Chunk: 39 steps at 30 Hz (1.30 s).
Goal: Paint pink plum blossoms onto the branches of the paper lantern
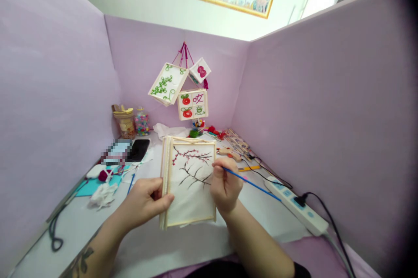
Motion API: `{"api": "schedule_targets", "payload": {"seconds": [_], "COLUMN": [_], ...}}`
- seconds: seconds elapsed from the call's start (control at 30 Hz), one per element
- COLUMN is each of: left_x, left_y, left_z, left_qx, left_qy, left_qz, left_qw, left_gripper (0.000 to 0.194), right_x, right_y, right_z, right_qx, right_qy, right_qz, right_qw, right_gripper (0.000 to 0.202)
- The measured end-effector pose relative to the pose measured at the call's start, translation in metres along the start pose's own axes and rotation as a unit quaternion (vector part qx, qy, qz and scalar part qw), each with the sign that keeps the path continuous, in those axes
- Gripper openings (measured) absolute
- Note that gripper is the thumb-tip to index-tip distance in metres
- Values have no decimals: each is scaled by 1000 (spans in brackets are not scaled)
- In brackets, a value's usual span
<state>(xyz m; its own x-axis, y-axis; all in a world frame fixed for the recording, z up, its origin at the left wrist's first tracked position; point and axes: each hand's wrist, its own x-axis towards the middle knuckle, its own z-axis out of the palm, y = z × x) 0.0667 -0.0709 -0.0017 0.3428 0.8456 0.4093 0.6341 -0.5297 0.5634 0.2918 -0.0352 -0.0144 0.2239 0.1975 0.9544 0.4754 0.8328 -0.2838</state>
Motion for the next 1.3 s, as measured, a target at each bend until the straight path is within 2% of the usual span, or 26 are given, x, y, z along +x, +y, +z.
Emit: {"api": "schedule_targets", "payload": {"seconds": [0.4,0.5,0.57,0.63,0.7,0.77,0.9,0.97,1.03,1.1,1.17,1.3], "left_x": [-1,1,3,4,6,6,8,9,11,11,11,10], "left_y": [1,5,7,7,6,3,-1,-2,-2,-2,-2,-4], "left_z": [0,-3,-4,-6,-7,-8,-9,-10,-10,-10,-11,-11], "left_qx": [0,8,13,15,15,17,22,21,21,20,21,25], "left_qy": [0,-4,-8,-10,-11,-8,8,16,23,26,24,21], "left_qz": [0,-13,-23,-33,-43,-52,-68,-73,-74,-74,-74,-70], "left_qw": [1000,1000,1000,999,999,998,997,997,997,997,997,997], "left_gripper": [37,37,38,38,38,38,37,36,36,36,36,36], "right_x": [-3,3,13,23,27,21,-9,-24,-34,-40,-42,-33], "right_y": [1,0,-2,-3,-2,2,8,7,4,1,-1,1], "right_z": [0,-5,-12,-24,-38,-51,-64,-63,-59,-54,-51,-51], "right_qx": [25,82,144,207,234,206,80,47,32,25,16,40], "right_qy": [-3,69,134,165,157,124,-35,-111,-159,-183,-181,-109], "right_qz": [11,75,150,205,231,241,233,223,214,205,200,212], "right_qw": [1000,991,969,942,931,940,969,967,963,961,963,970], "right_gripper": [16,11,10,9,9,9,20,19,11,10,11,17]}}
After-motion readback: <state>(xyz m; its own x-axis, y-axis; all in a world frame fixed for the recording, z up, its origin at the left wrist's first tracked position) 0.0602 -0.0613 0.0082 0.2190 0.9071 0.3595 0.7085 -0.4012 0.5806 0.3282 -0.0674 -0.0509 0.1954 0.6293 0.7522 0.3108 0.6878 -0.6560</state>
